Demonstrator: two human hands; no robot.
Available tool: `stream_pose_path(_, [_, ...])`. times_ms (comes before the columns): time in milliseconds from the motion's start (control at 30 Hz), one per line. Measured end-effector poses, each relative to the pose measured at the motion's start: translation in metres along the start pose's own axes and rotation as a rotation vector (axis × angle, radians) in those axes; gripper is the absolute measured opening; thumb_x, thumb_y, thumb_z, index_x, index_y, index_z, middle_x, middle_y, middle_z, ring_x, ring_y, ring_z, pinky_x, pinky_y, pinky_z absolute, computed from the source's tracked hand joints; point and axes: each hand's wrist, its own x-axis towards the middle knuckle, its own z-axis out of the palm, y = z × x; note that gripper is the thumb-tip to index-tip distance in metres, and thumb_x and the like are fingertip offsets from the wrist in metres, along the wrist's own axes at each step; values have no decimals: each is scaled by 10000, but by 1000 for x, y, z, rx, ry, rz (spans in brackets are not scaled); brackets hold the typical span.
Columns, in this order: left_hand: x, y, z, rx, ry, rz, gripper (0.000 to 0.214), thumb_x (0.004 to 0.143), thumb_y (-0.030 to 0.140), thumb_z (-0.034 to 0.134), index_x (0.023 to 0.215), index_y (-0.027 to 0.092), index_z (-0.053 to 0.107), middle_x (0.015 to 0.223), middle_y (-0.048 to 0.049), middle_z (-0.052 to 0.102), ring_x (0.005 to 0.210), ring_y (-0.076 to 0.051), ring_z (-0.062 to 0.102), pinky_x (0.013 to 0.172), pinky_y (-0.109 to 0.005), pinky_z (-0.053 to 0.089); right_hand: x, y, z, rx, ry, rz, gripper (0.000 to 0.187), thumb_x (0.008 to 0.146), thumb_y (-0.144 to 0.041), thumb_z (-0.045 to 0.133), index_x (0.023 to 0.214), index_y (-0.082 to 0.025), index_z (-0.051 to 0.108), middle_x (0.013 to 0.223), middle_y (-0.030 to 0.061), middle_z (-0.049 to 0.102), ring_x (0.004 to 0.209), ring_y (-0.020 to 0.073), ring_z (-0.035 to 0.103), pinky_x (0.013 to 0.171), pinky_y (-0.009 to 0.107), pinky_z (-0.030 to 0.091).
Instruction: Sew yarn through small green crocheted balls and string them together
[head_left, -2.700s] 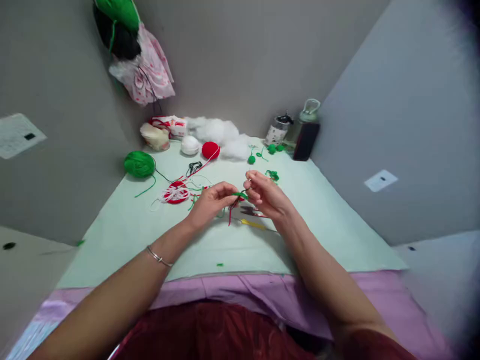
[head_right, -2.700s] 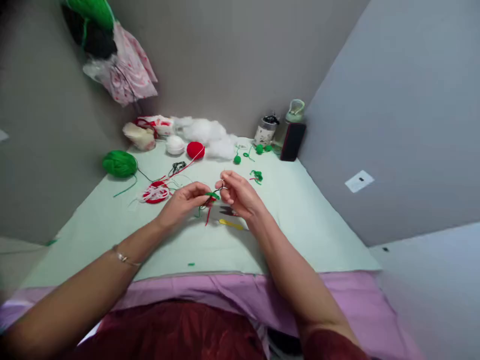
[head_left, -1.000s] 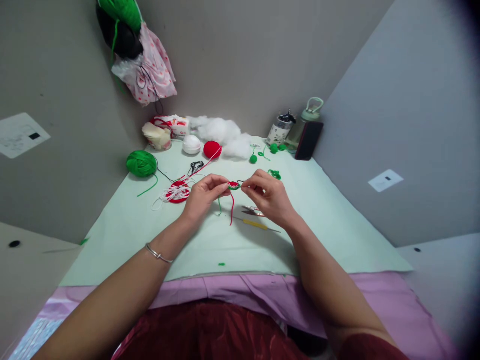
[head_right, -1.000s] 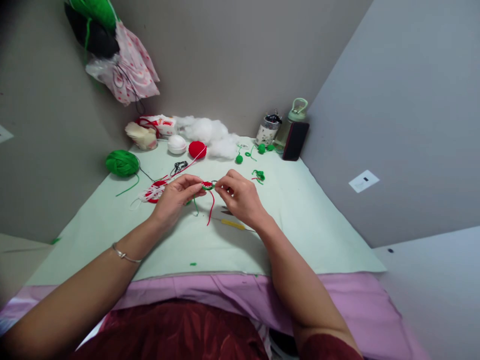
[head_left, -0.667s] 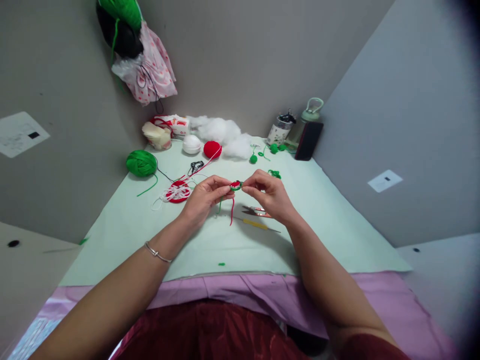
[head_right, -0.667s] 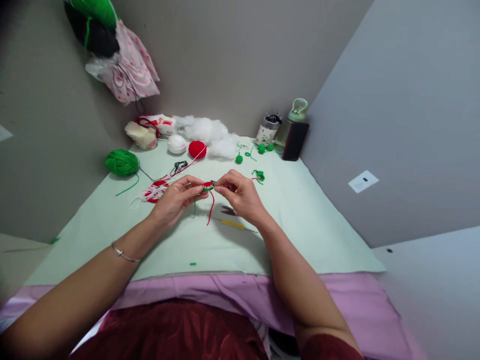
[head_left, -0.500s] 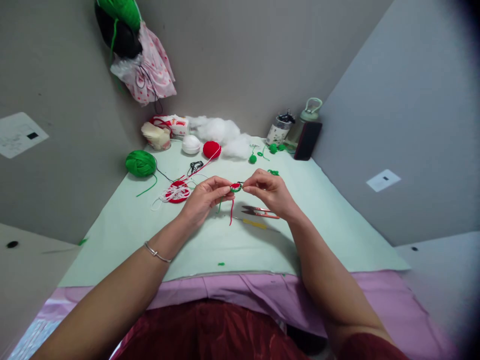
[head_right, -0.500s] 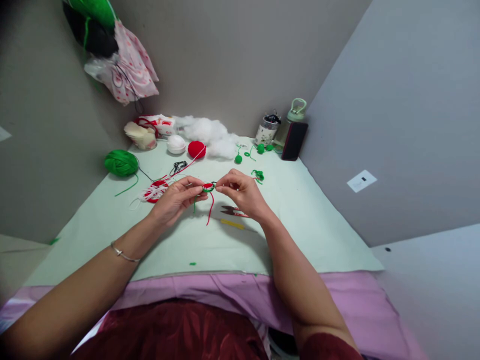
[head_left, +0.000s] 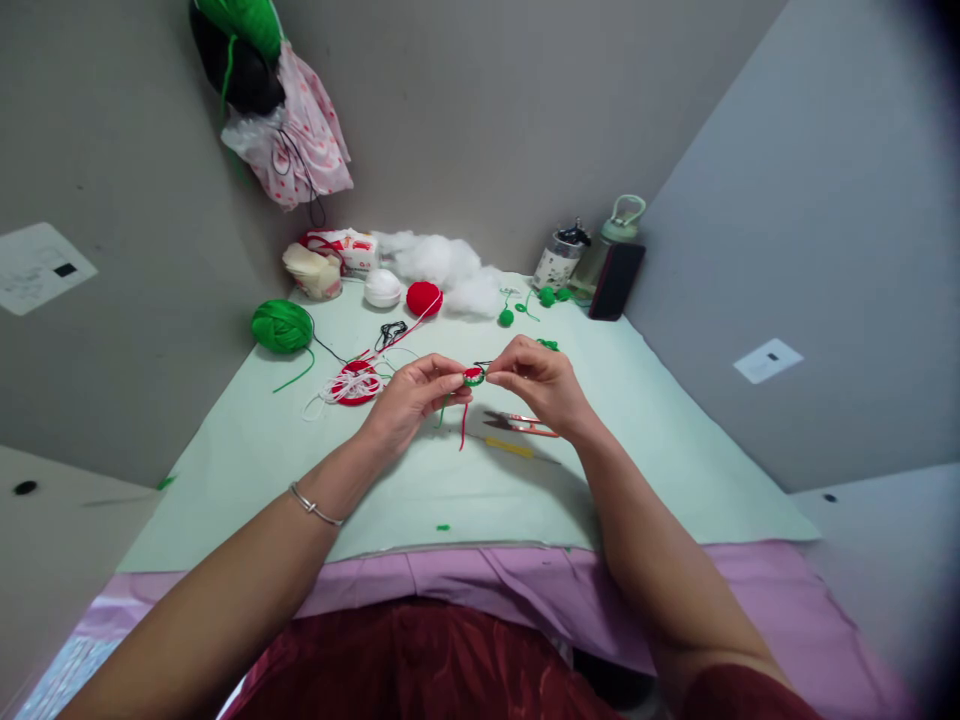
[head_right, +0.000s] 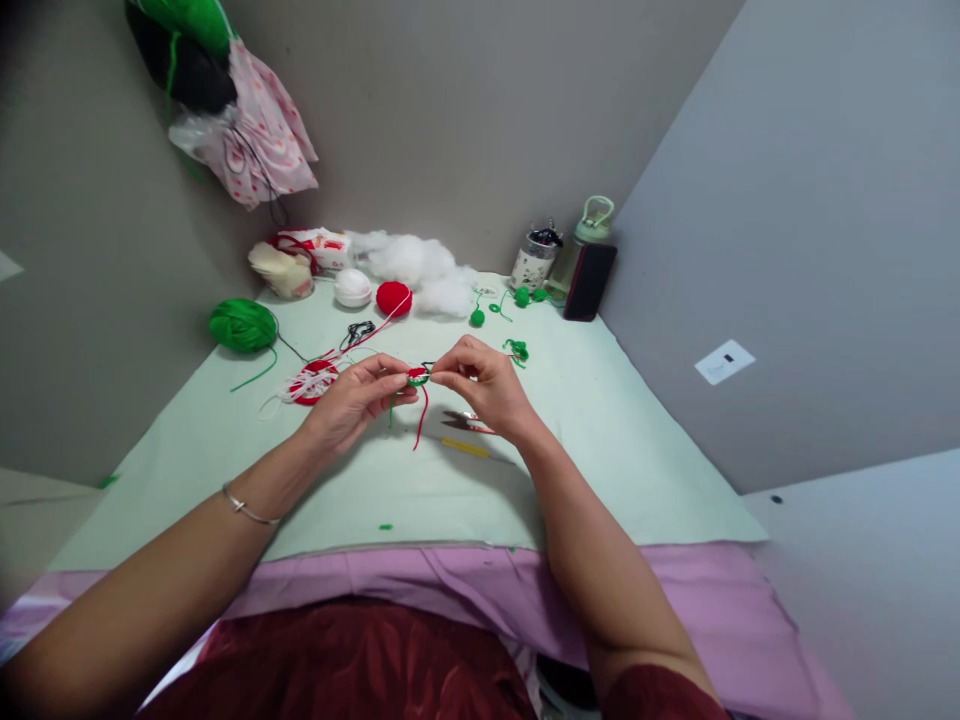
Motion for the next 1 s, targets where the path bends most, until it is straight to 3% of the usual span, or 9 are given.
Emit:
stream_pose_path(233, [0,0,3,-33,7,-11,264,664,278,891,819,155,716,810,-6,713,744,-129,668,880,-345,561,-1,-1,4,-39,39,-7,242,851,-427,777,758,-214,708,752,16,610,694,148,539,630,308,413])
stream_pose_path(433, [1,-4,2,22,59,61,247,693,276,862,838,164,695,871,-9,703,815,-136,664,896,-340,548,-4,8,13,-44,43,75,73,881,-286,703,868,-214,712,849,17,643,656,123,585,623,293,487])
stream_pose_path(633, [4,-13,-1,157,66,107,259,703,306,854,830,172,673,800,7,683,759,-133,656,810,-298,527,-10,8,27,-87,24,30,119,932,-203,584,995,-232,682,979,41,692,816,157,662,732,310,548])
stream_pose_path(767, [5,-12,-2,144,110,128,291,685,332,859,826,167,664,802,9,679,759,-137,657,810,-305,531,-12,5,28,-261,-71,-97,155,980,-223,555,1079,-240,674,964,53,695,823,160,653,750,298,516])
stream_pose_path(900, [5,-11,-3,238,91,125,234,715,318,821,823,170,676,791,5,682,760,-139,649,788,-291,513,-12,4,28,-415,-59,-132,130,998,-235,542,966,-234,668,834,25,695,718,142,615,668,265,443])
stream_pose_path(1000, [6,-14,-5,327,103,94,178,706,262,790,786,176,656,733,15,664,715,-133,621,732,-270,475,-13,1,32,-534,-42,-154,157,983,-222,547,886,-225,671,869,37,700,672,128,585,613,261,389])
